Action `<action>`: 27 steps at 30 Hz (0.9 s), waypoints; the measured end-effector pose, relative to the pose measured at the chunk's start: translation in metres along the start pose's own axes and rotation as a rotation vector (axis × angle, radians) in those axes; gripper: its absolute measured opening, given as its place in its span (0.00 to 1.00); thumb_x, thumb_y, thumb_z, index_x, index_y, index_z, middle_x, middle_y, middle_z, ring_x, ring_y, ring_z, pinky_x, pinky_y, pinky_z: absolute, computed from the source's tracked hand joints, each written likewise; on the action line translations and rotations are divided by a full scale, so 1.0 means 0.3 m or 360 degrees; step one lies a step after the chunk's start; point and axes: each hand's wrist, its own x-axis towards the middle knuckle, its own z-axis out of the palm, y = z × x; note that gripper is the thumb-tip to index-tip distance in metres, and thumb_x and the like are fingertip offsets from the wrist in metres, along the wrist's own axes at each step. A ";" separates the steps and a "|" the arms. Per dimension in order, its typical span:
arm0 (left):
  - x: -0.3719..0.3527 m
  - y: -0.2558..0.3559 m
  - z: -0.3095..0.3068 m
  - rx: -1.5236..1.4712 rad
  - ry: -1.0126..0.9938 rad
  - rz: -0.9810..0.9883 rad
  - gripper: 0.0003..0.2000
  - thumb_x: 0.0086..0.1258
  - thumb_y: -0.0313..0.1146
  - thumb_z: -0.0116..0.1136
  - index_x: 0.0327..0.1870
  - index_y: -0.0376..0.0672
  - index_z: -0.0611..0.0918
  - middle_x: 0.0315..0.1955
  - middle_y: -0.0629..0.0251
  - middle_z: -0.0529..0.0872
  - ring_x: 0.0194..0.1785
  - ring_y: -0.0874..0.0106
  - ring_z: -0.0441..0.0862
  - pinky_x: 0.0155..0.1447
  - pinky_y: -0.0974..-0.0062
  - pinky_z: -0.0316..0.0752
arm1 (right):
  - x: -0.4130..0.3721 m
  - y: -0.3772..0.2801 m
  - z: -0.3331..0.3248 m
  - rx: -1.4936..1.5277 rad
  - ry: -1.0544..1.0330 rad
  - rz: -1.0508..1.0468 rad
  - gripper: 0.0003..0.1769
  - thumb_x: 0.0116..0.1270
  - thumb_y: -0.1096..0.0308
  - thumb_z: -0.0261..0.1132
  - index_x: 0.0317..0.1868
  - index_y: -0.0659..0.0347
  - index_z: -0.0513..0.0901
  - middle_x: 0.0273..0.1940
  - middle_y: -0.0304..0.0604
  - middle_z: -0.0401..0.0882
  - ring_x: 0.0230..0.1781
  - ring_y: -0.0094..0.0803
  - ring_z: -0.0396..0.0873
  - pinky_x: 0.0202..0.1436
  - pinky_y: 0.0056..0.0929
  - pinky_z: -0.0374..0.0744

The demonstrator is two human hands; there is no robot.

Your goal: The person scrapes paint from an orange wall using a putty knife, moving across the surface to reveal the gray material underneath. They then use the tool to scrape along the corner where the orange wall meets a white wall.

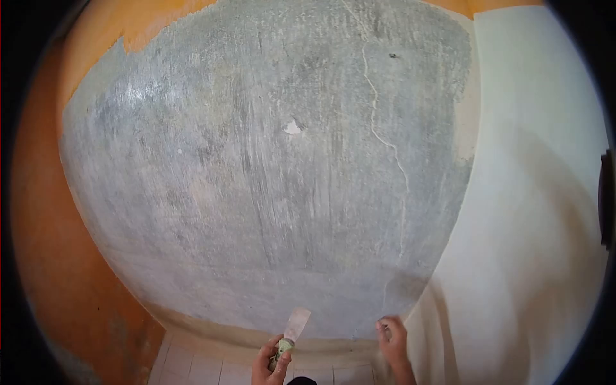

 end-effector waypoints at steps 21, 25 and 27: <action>0.766 1.407 0.050 0.0561 0.0002 0.1078 0.25 0.69 0.30 0.58 0.65 0.31 0.68 0.45 0.57 0.81 0.37 0.77 0.79 0.39 0.83 0.73 | 1.461 -0.785 0.164 -0.0662 0.1101 -0.1046 0.18 0.73 0.61 0.52 0.57 0.58 0.73 0.59 0.52 0.68 0.59 0.50 0.65 0.61 0.49 0.63; 0.821 1.695 0.262 0.0243 -0.0216 0.0735 0.25 0.72 0.35 0.56 0.66 0.33 0.65 0.32 0.65 0.79 0.29 0.81 0.79 0.30 0.84 0.75 | 1.487 -0.704 0.172 -0.1094 0.1124 -0.1098 0.20 0.73 0.57 0.50 0.60 0.55 0.71 0.63 0.51 0.64 0.62 0.50 0.62 0.62 0.57 0.60; 0.820 1.770 0.315 0.0157 -0.0323 0.0437 0.21 0.73 0.37 0.53 0.59 0.31 0.68 0.34 0.60 0.80 0.31 0.75 0.84 0.27 0.80 0.80 | 1.464 -0.736 0.152 -0.1171 0.1050 -0.0985 0.19 0.73 0.56 0.49 0.59 0.55 0.72 0.63 0.51 0.65 0.62 0.48 0.62 0.62 0.58 0.60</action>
